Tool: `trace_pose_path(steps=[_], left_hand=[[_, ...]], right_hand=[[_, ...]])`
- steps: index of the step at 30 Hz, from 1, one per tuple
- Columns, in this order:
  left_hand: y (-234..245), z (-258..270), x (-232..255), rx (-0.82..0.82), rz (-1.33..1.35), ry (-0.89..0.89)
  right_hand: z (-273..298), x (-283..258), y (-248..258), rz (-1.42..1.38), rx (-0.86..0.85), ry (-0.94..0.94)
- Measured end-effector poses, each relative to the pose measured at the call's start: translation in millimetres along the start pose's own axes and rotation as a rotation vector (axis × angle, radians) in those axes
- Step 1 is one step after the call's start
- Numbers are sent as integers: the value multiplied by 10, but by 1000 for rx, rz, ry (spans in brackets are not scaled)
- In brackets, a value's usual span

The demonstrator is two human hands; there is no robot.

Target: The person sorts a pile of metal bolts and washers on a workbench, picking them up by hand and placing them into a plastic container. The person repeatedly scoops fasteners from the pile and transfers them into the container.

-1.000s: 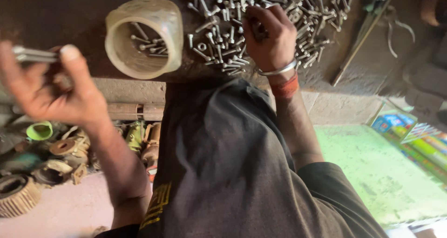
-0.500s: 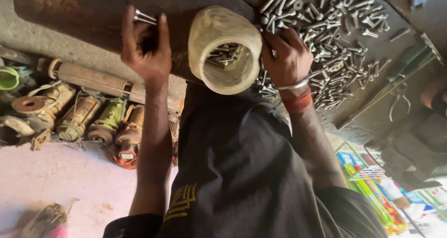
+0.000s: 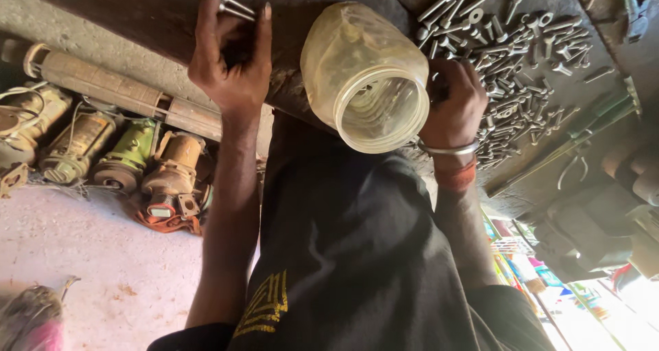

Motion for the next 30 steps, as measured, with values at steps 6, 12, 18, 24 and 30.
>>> trace_pose_path(steps=[6, 12, 18, 24, 30], left_hand=[[-24, -1, -46, 3, -27, -5], [8, 67, -68, 11, -30, 62], [-33, 24, -34, 53, -39, -53], [-33, 40, -33, 59, 2, -19], [-27, 2, -22, -4, -27, 6]], right_hand=[[138, 27, 112, 94, -28, -2], [85, 22, 243, 81, 55, 19], [204, -143, 28, 188, -10, 190], [216, -160, 316, 56, 69, 96], [324, -577, 378, -77, -1, 310]])
Point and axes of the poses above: each hand's wrist, its own z-axis away from the middle knuckle, its own y-axis out of the back of the hand, x = y × z, the point moved 10 cm from there along -z, towards the middle knuckle
